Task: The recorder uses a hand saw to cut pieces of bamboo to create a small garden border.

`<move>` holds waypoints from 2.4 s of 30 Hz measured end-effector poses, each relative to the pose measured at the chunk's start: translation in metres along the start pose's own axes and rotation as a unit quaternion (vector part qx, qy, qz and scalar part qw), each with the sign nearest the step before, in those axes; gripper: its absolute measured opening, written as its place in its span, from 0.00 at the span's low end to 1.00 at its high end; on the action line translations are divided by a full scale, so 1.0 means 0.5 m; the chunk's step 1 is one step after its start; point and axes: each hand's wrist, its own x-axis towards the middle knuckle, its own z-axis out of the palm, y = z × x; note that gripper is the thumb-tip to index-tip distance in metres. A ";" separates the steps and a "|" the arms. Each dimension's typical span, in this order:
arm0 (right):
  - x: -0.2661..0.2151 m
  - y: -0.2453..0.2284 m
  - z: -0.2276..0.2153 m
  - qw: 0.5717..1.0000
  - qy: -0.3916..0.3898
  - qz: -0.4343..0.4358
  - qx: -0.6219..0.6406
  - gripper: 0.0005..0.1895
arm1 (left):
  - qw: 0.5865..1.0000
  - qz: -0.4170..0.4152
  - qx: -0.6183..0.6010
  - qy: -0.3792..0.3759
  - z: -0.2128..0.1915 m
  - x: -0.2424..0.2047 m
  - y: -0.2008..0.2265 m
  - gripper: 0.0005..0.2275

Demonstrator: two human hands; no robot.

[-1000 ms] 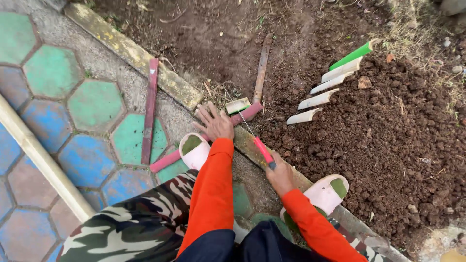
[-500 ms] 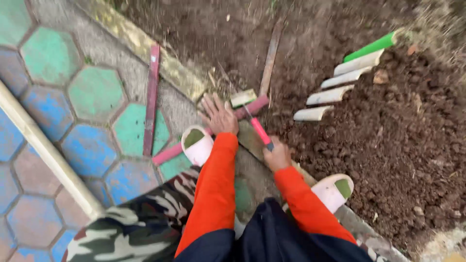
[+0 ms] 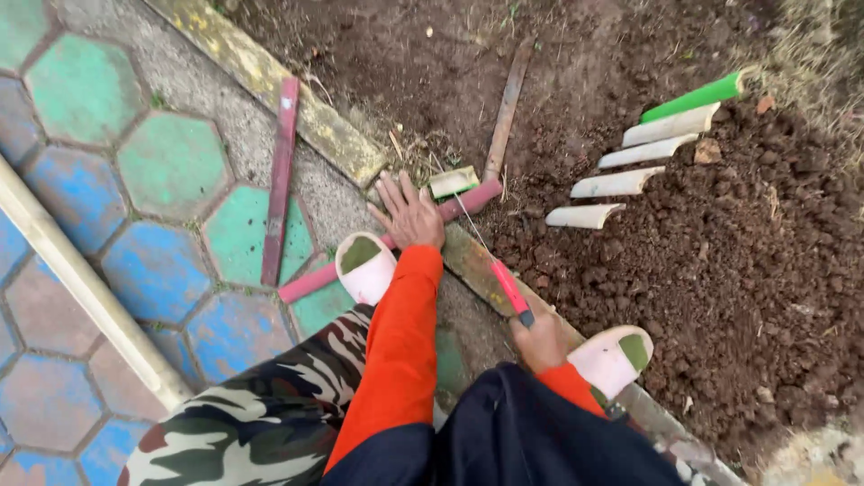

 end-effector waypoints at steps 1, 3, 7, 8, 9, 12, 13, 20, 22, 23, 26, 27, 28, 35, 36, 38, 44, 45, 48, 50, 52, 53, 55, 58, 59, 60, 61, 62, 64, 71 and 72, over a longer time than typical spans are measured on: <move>-0.035 -0.012 -0.033 1.000 0.013 -0.025 -0.002 0.18 | 1.000 0.000 0.001 -0.010 0.000 -0.015 0.000 0.27; 0.044 -0.017 0.012 1.000 0.005 -0.004 -0.015 0.17 | 1.000 0.002 0.003 -0.009 -0.007 0.004 0.001 0.27; 0.085 0.001 0.061 1.000 -0.002 0.014 -0.026 0.15 | 1.000 -0.005 0.003 -0.016 -0.040 -0.006 0.011 0.24; 0.074 -0.005 0.038 1.000 0.003 0.000 -0.025 0.15 | 1.000 -0.007 -0.001 -0.002 -0.036 0.007 0.016 0.24; 0.064 -0.008 0.019 1.000 0.017 -0.022 0.010 0.19 | 1.000 -0.012 -0.015 -0.006 -0.029 0.024 0.020 0.26; -0.021 -0.011 -0.018 0.997 -0.021 0.070 0.012 0.21 | 1.000 -0.011 0.001 -0.027 -0.015 0.002 -0.001 0.27; -0.040 -0.009 -0.035 0.984 -0.055 0.166 -0.023 0.19 | 1.000 0.003 0.017 -0.024 -0.008 -0.003 0.004 0.27; 0.065 0.005 0.032 1.000 0.000 -0.007 -0.009 0.12 | 1.000 -0.005 -0.013 0.009 -0.024 0.009 0.007 0.26; 0.002 0.034 0.006 0.999 0.002 0.024 -0.020 0.20 | 1.000 0.002 -0.011 0.001 -0.006 0.002 -0.003 0.27; -0.014 0.021 -0.007 0.999 -0.002 0.028 -0.023 0.20 | 1.000 -0.001 -0.010 -0.004 -0.006 0.004 -0.003 0.27; -0.053 0.002 -0.032 0.997 -0.021 0.069 0.007 0.17 | 1.000 0.006 -0.023 -0.001 0.001 -0.001 -0.002 0.26; -0.054 0.003 -0.023 0.997 -0.019 0.079 -0.001 0.16 | 1.000 0.003 -0.018 0.002 0.002 0.002 -0.004 0.26; -0.061 0.014 -0.029 0.996 -0.016 0.090 -0.017 0.15 | 1.000 -0.002 -0.020 0.002 0.008 -0.011 0.005 0.26; -0.061 -0.085 -0.119 0.992 -0.041 0.111 -0.033 0.16 | 1.000 -0.008 -0.013 0.023 -0.017 -0.003 0.015 0.26; -0.062 -0.078 -0.115 1.000 0.011 -0.007 0.004 0.19 | 0.999 -0.018 -0.024 0.010 -0.015 0.005 0.014 0.27; -0.054 -0.059 -0.097 0.990 0.056 -0.120 0.042 0.23 | 0.999 -0.031 -0.031 -0.007 -0.010 0.012 0.009 0.27; -0.005 -0.019 -0.038 0.992 -0.049 0.093 -0.066 0.19 | 1.000 -0.022 0.012 0.019 -0.006 -0.007 0.002 0.26; -0.006 -0.007 -0.037 0.993 -0.039 0.094 -0.053 0.19 | 0.999 -0.014 -0.004 0.032 -0.002 0.001 0.005 0.26; -0.019 0.016 -0.054 0.999 -0.022 0.038 -0.023 0.22 | 0.999 -0.019 -0.007 0.038 0.008 0.008 0.008 0.27; -0.027 0.002 -0.053 1.000 -0.017 0.006 -0.004 0.25 | 1.000 -0.023 0.010 0.007 0.001 -0.012 0.001 0.27; 0.023 -0.033 -0.037 0.998 -0.035 0.058 -0.016 0.20 | 1.000 -0.020 0.008 -0.009 -0.023 -0.006 0.015 0.27; 0.046 -0.030 -0.008 0.997 -0.034 0.063 -0.017 0.20 | 1.000 -0.017 0.007 -0.013 -0.019 -0.020 0.013 0.27; 0.156 -0.045 0.062 0.998 -0.002 0.021 -0.051 0.15 | 1.000 -0.026 0.006 0.003 -0.019 0.015 0.016 0.26; 0.116 -0.087 -0.004 0.998 -0.033 0.044 -0.010 0.15 | 1.000 -0.023 -0.010 -0.001 -0.003 0.002 0.010 0.27; 0.095 -0.067 -0.019 0.998 -0.034 0.043 -0.015 0.15 | 1.000 -0.027 -0.014 -0.003 0.000 0.004 0.017 0.27; 0.068 -0.049 -0.025 0.998 -0.027 0.046 -0.015 0.16 | 1.000 -0.028 -0.012 0.003 -0.001 0.003 0.010 0.26; 0.043 -0.031 -0.032 0.998 -0.019 0.050 -0.014 0.16 | 0.999 -0.030 -0.010 0.008 -0.001 0.001 0.003 0.26; 0.051 -0.023 -0.020 0.998 -0.025 0.050 -0.016 0.16 | 0.999 -0.035 -0.008 0.006 0.000 0.001 0.000 0.26; 0.057 -0.008 -0.004 0.998 -0.006 0.050 -0.042 0.12 | 1.000 -0.021 0.005 0.000 -0.002 -0.003 0.005 0.26; 0.023 -0.042 -0.043 0.997 -0.012 0.002 -0.072 0.15 | 0.999 -0.031 -0.001 0.015 -0.001 -0.016 -0.004 0.26; 0.025 -0.031 -0.044 0.998 -0.004 -0.014 -0.061 0.17 | 0.999 -0.028 -0.010 0.028 0.001 -0.004 0.003 0.26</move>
